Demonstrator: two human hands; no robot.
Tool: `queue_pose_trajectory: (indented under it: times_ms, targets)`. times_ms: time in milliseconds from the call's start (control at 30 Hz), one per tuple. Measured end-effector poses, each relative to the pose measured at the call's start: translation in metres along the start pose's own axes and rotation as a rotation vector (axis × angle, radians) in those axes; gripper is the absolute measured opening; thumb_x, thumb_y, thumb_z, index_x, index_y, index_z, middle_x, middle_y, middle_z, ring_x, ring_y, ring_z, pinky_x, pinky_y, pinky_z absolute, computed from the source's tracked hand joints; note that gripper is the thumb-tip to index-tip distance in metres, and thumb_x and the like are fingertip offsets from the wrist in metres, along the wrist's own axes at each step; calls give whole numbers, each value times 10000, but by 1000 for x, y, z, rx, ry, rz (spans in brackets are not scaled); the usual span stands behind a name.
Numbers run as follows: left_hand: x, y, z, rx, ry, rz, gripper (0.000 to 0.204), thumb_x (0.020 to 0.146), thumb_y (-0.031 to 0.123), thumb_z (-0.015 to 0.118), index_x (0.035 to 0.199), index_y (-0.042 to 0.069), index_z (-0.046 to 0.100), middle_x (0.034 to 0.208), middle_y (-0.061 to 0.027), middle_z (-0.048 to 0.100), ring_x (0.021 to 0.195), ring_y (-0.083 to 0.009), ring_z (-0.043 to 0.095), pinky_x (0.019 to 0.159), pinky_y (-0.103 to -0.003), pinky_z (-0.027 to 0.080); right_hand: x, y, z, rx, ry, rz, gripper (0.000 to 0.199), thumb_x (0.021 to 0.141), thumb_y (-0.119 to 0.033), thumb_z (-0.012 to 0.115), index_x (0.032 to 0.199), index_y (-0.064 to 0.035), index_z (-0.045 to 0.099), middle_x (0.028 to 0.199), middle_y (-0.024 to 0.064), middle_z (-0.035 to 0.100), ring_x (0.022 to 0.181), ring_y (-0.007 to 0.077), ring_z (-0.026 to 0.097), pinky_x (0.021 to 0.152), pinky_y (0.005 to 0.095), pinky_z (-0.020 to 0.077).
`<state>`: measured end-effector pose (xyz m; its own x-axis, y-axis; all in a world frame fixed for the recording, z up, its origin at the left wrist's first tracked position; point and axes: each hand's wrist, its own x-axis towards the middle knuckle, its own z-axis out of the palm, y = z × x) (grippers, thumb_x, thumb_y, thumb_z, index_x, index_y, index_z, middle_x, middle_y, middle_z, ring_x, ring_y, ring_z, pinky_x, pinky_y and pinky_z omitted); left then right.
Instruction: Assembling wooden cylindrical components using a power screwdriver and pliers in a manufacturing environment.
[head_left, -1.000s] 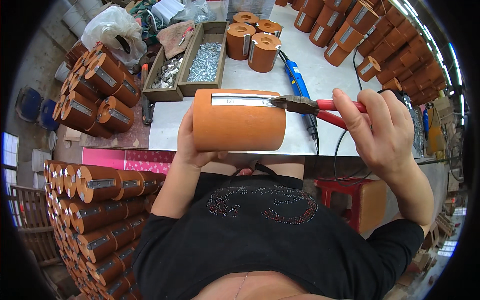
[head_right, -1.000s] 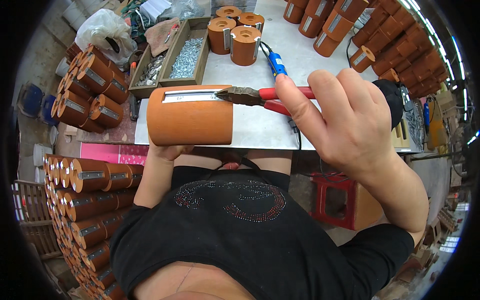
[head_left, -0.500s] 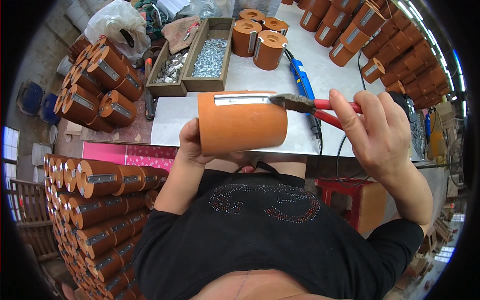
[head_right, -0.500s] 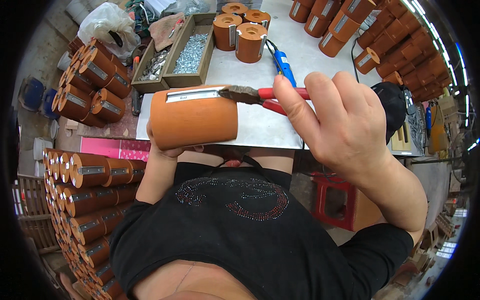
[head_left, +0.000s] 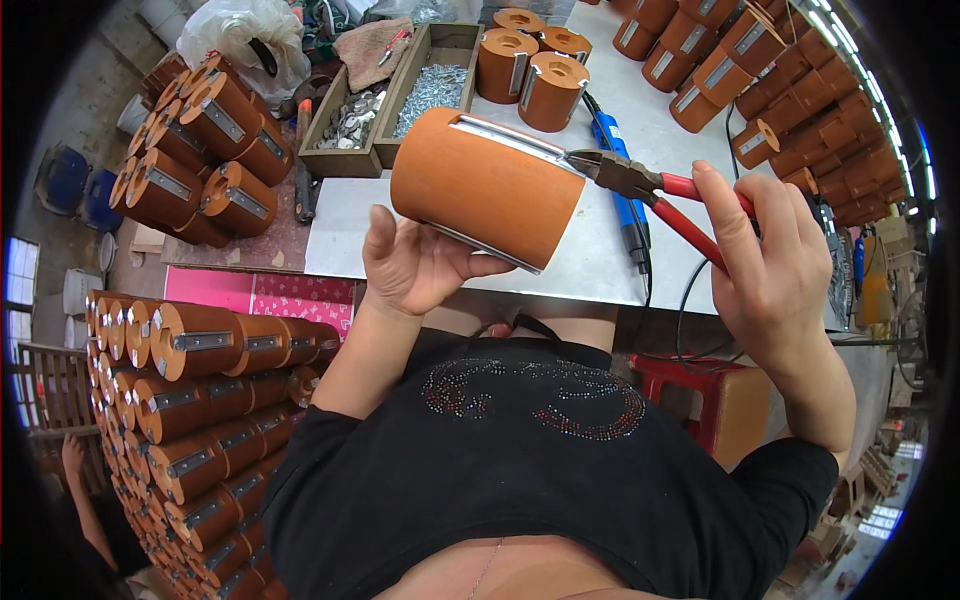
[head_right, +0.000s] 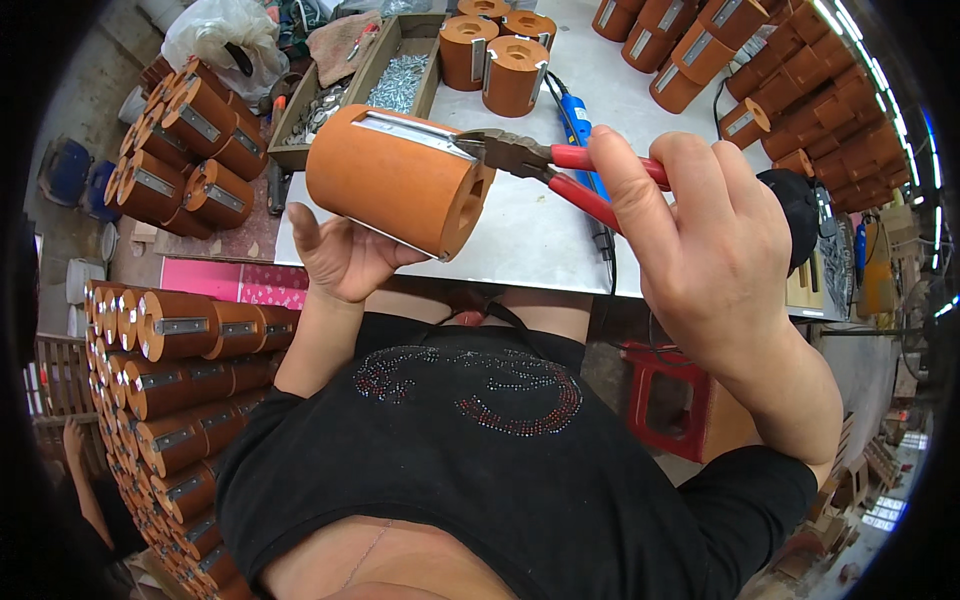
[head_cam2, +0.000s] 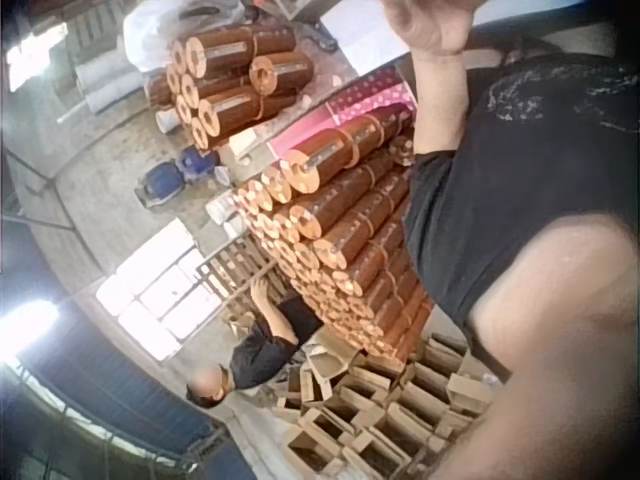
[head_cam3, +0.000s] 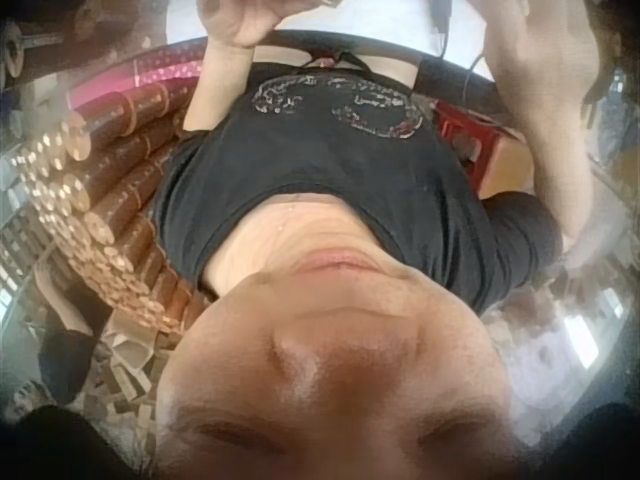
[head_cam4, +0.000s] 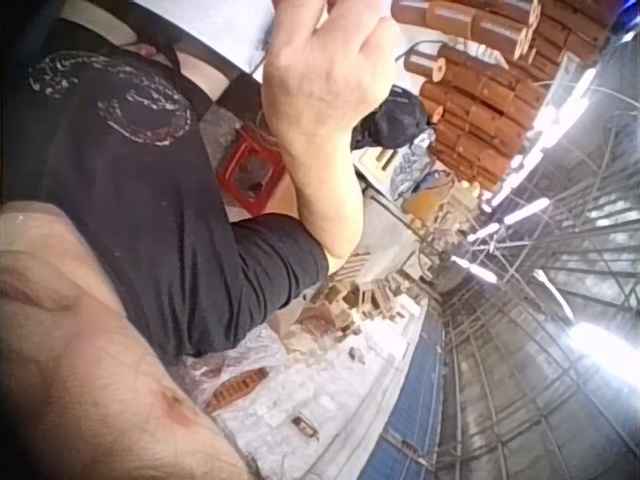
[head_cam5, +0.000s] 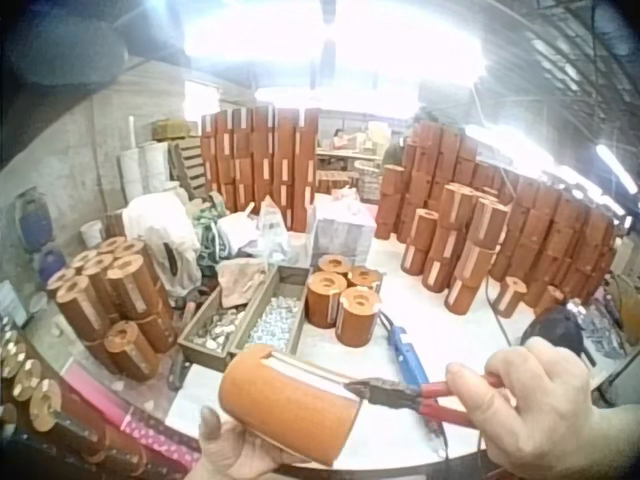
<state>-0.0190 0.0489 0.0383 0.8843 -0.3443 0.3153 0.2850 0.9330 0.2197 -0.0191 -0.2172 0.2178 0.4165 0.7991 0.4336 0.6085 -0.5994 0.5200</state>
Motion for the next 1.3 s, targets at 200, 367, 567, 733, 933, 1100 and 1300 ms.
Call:
queue_pose_trajectory:
  times_ms: [200,367,567,733,933,1100,1300]
  targets:
    - [6,-10,20,434,328,110,852,724,556,657,1344,72,328,1264,-198,470,1157,-381,487,878,-587,459,-5,-6,14,37,48,-10,450,631,-69,630,1081,-53,625,801,62,493,629,172,474,481,273,378]
    - [30,-1,15,434,506,103,715,790,595,545,1270,78,430,1161,-181,547,1010,-343,589,764,-544,519,-9,-10,19,61,82,-52,458,629,-66,629,1087,-67,626,801,56,492,618,167,462,471,268,369]
    - [15,-4,13,-119,346,-449,794,795,719,383,1177,33,505,996,-259,585,734,-415,627,591,-569,525,-7,-4,6,114,90,-54,508,576,-3,636,1082,-38,626,767,66,492,591,166,461,470,283,372]
    - [1,-11,5,-73,490,-329,924,754,772,359,1212,-23,462,973,-285,571,722,-418,627,620,-480,553,-20,0,6,233,27,101,621,522,142,529,1126,9,575,818,129,509,694,266,521,575,335,432]
    - [1,6,-15,393,289,93,914,697,532,665,1360,15,307,1153,-213,517,1014,-356,580,870,-497,490,-81,-14,19,731,-332,581,657,505,85,515,1152,-29,544,780,90,454,676,215,473,601,284,386]
    - [16,2,-12,599,420,287,580,765,230,656,1264,62,411,1187,-96,523,1154,-235,479,997,-432,380,-141,-49,42,1078,-512,911,636,542,62,574,1169,-39,542,754,20,412,648,122,410,586,224,365]
    - [44,-22,-40,490,465,279,505,796,127,638,1231,56,393,1126,-95,515,1071,-224,515,889,-434,446,-170,-83,58,1427,-350,1256,671,540,93,522,1201,-21,525,824,-12,368,705,68,382,611,165,334]
